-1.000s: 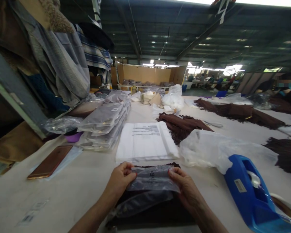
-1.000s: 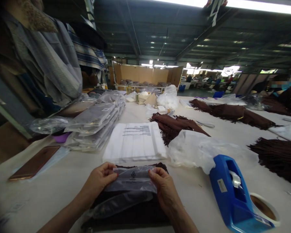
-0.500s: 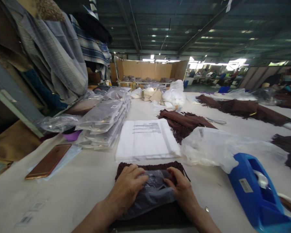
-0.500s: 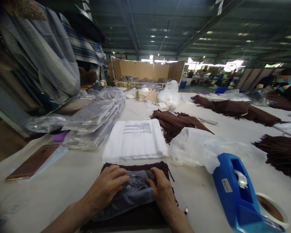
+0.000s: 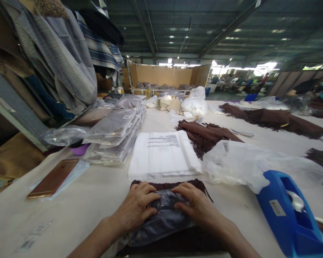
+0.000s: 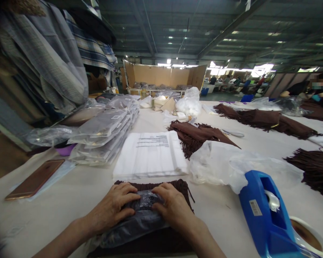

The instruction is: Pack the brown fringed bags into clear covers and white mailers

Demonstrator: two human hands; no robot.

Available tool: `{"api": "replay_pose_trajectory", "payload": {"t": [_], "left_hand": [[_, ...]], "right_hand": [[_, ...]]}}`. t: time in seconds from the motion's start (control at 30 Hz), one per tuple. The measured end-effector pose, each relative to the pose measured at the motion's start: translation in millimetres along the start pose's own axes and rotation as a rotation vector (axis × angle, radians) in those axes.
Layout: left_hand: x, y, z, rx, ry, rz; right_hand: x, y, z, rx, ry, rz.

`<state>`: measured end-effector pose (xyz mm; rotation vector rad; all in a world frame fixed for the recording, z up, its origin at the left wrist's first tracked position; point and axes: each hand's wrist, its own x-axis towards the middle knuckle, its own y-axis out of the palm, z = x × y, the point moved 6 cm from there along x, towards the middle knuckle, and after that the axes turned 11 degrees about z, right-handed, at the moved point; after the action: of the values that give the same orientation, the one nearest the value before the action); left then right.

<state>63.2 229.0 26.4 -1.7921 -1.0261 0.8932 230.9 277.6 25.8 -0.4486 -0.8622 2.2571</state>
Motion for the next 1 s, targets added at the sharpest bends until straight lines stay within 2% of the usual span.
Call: {"api": "replay_pose_trajectory", "payload": {"t": [0.1, 0.23, 0.37, 0.47, 0.57, 0.67, 0.77, 0.87, 0.93, 1.0], "left_hand": [[-0.6, 0.4, 4.7, -0.044, -0.005, -0.01], [-7.0, 0.8, 3.1, 0.017, 0.021, -0.06], [-23.8, 4.4, -15.4, 0.192, 0.1, -0.24], [-30.2, 22.6, -28.5, 0.231, 0.177, -0.318], [-32.7, 37.0, -36.3, 0.263, 0.246, -0.49], [-40.2, 38.3, -43.3, 0.307, 0.344, -0.643], [-48.1, 26.6, -46.2, 0.295, 0.374, -0.638], [-48.7, 11.5, -39.5, 0.247, 0.252, -0.6], [-42.8, 10.9, -35.8, 0.278, 0.19, -0.558], [-34.6, 17.8, -34.8, 0.353, 0.177, -0.519]], "right_hand": [[2.6, 20.4, -15.6, 0.046, 0.089, 0.093], [0.3, 27.5, -30.3, 0.112, 0.067, 0.09], [-0.1, 25.2, -30.0, 0.147, 0.076, 0.129], [1.2, 23.6, -28.7, 0.155, 0.077, 0.143], [2.2, 23.7, -30.9, 0.168, 0.082, 0.149], [2.4, 24.9, -32.8, 0.187, 0.06, 0.16], [1.6, 25.1, -33.3, 0.192, 0.038, 0.15], [0.1, 24.5, -32.7, 0.205, 0.026, 0.128], [-0.6, 25.2, -32.9, 0.216, 0.027, 0.126], [-0.9, 25.8, -35.6, 0.23, 0.058, 0.108]]}}
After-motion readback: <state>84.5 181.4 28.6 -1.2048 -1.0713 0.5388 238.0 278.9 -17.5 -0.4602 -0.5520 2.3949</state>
